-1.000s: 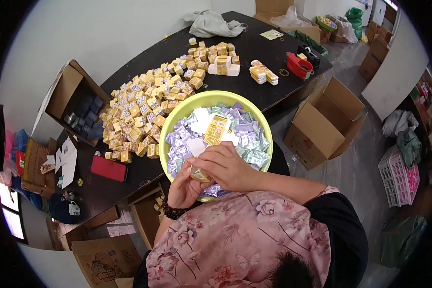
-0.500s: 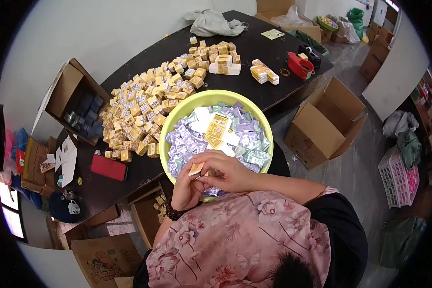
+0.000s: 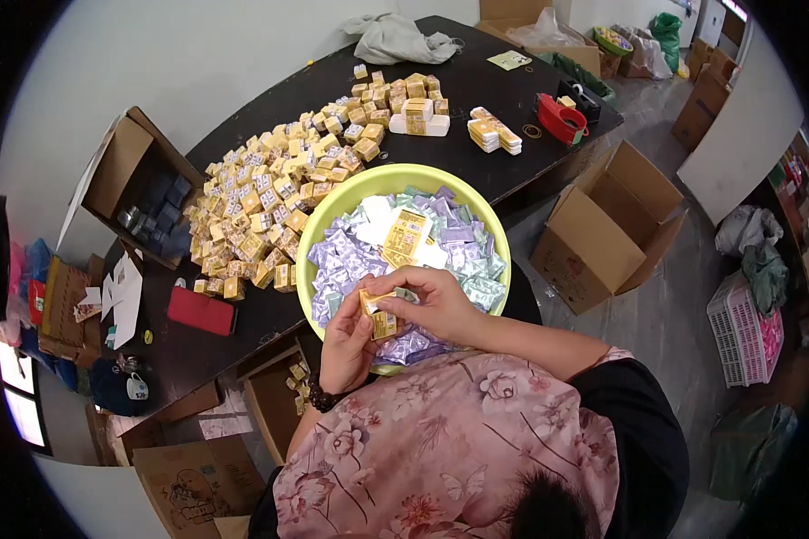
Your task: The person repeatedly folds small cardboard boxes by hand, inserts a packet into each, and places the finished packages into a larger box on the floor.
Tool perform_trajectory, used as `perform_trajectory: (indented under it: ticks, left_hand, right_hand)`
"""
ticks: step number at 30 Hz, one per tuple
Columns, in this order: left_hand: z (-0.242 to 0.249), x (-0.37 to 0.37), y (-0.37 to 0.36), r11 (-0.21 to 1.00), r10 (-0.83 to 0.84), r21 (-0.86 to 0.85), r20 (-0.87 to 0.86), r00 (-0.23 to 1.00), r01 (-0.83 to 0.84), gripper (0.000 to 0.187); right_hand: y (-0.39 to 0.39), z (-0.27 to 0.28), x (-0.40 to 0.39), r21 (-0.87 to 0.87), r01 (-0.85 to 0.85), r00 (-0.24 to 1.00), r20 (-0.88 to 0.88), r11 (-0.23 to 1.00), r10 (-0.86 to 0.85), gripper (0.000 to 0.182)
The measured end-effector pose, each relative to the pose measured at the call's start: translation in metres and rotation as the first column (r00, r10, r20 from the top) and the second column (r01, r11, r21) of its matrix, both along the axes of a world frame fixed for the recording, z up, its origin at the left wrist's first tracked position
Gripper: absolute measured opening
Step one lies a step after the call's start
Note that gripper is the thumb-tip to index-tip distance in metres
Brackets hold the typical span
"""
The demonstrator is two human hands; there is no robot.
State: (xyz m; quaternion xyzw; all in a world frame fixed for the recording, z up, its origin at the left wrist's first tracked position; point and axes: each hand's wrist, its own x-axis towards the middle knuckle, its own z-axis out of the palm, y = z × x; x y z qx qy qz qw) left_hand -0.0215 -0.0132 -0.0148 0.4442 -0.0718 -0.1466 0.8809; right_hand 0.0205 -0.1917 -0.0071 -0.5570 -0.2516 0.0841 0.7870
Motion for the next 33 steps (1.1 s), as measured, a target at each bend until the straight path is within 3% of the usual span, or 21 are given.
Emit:
perform_trajectory:
  ticks: [2, 6, 8, 11, 14, 15, 17, 20, 23, 25, 27, 28, 29, 30, 31, 32, 33]
  left_hand:
    - [-0.004, 0.0, 0.0, 0.998, 0.045, 0.051, 0.026, 0.999, -0.046, 0.063]
    - [0.002, -0.001, 0.001, 0.999, 0.013, -0.031, -0.007, 1.0, -0.014, 0.055]
    - [0.006, -0.001, 0.002, 0.999, -0.001, -0.037, -0.092, 0.996, -0.003, 0.051]
    - [0.005, -0.002, 0.006, 1.0, -0.018, -0.022, -0.121, 0.992, 0.015, 0.045]
    - [0.012, -0.002, 0.013, 0.999, 0.027, -0.033, -0.12, 0.992, -0.031, 0.043]
    - [0.013, -0.002, 0.017, 0.996, 0.066, -0.048, -0.106, 0.992, -0.072, 0.044]
    - [0.016, -0.003, 0.028, 0.985, 0.148, -0.078, -0.1, 0.984, -0.156, 0.047]
    - [0.013, -0.006, 0.047, 0.966, 0.236, -0.091, -0.085, 0.968, -0.244, 0.046]
    - [0.013, -0.012, 0.062, 0.951, 0.288, -0.078, -0.131, 0.949, -0.3, 0.038]
    - [0.012, -0.017, 0.093, 0.956, 0.291, 0.069, -0.125, 0.949, -0.284, 0.033]
    - [0.019, -0.031, 0.128, 0.868, 0.369, 0.393, -0.101, 0.924, -0.304, 0.027]
    - [0.003, -0.037, 0.158, 0.741, 0.345, 0.628, -0.054, 0.937, -0.237, 0.03]
    - [-0.011, -0.048, 0.181, 0.318, 0.31, 0.91, 0.166, 0.936, -0.267, 0.032]
    - [-0.026, -0.059, 0.196, -0.189, 0.168, 0.932, 0.341, 0.925, -0.309, 0.035]
    - [-0.029, -0.061, 0.192, -0.552, 0.089, 0.755, 0.476, 0.875, -0.354, 0.04]
    - [-0.028, -0.059, 0.188, -0.356, 0.169, 0.837, 0.495, 0.852, -0.415, 0.038]
    - [-0.006, -0.051, 0.161, -0.143, 0.248, 0.871, 0.491, 0.835, -0.469, 0.037]
  right_hand:
    - [-0.006, -0.004, 0.007, -0.13, -0.028, 0.959, 0.274, 0.991, 0.064, 0.022]
    - [-0.01, 0.01, 0.005, -0.262, -0.001, 0.956, 0.283, 0.965, 0.078, 0.022]
    - [-0.006, 0.011, 0.002, -0.359, 0.257, 0.771, 0.636, 0.897, 0.034, 0.025]
    - [-0.004, 0.003, 0.0, -0.401, 0.282, 0.708, 0.7, 0.872, 0.093, 0.029]
    - [-0.005, 0.001, -0.001, -0.375, 0.172, 0.814, 0.575, 0.911, 0.082, 0.028]
    - [-0.005, 0.003, 0.001, -0.403, 0.258, 0.799, 0.6, 0.878, 0.04, 0.029]
    - [-0.009, -0.002, 0.008, -0.446, 0.46, 0.805, 0.574, 0.768, -0.149, 0.033]
    - [-0.022, -0.017, 0.037, -0.492, 0.693, 0.654, 0.737, 0.526, -0.172, 0.04]
    - [-0.026, -0.034, 0.07, -0.6, 0.718, 0.684, 0.703, 0.353, -0.194, 0.06]
    - [-0.024, -0.043, 0.09, -0.652, 0.686, 0.722, 0.666, 0.323, -0.188, 0.066]
    - [-0.027, -0.044, 0.103, -0.777, 0.563, 0.826, 0.522, 0.28, -0.213, 0.059]
    - [-0.029, -0.049, 0.107, -0.673, 0.678, 0.734, 0.639, 0.295, -0.229, 0.044]
    - [-0.03, -0.045, 0.107, -0.671, 0.682, 0.731, 0.641, 0.291, -0.236, 0.044]
    - [-0.029, -0.037, 0.104, -0.662, 0.606, 0.795, 0.496, 0.441, -0.348, 0.036]
    - [-0.025, -0.033, 0.1, -0.612, 0.531, 0.845, 0.327, 0.586, -0.424, 0.028]
    - [-0.019, -0.036, 0.093, -0.402, 0.548, 0.836, 0.273, 0.733, -0.476, 0.017]
    - [-0.012, -0.028, 0.083, -0.399, 0.557, 0.831, 0.272, 0.729, -0.486, 0.017]
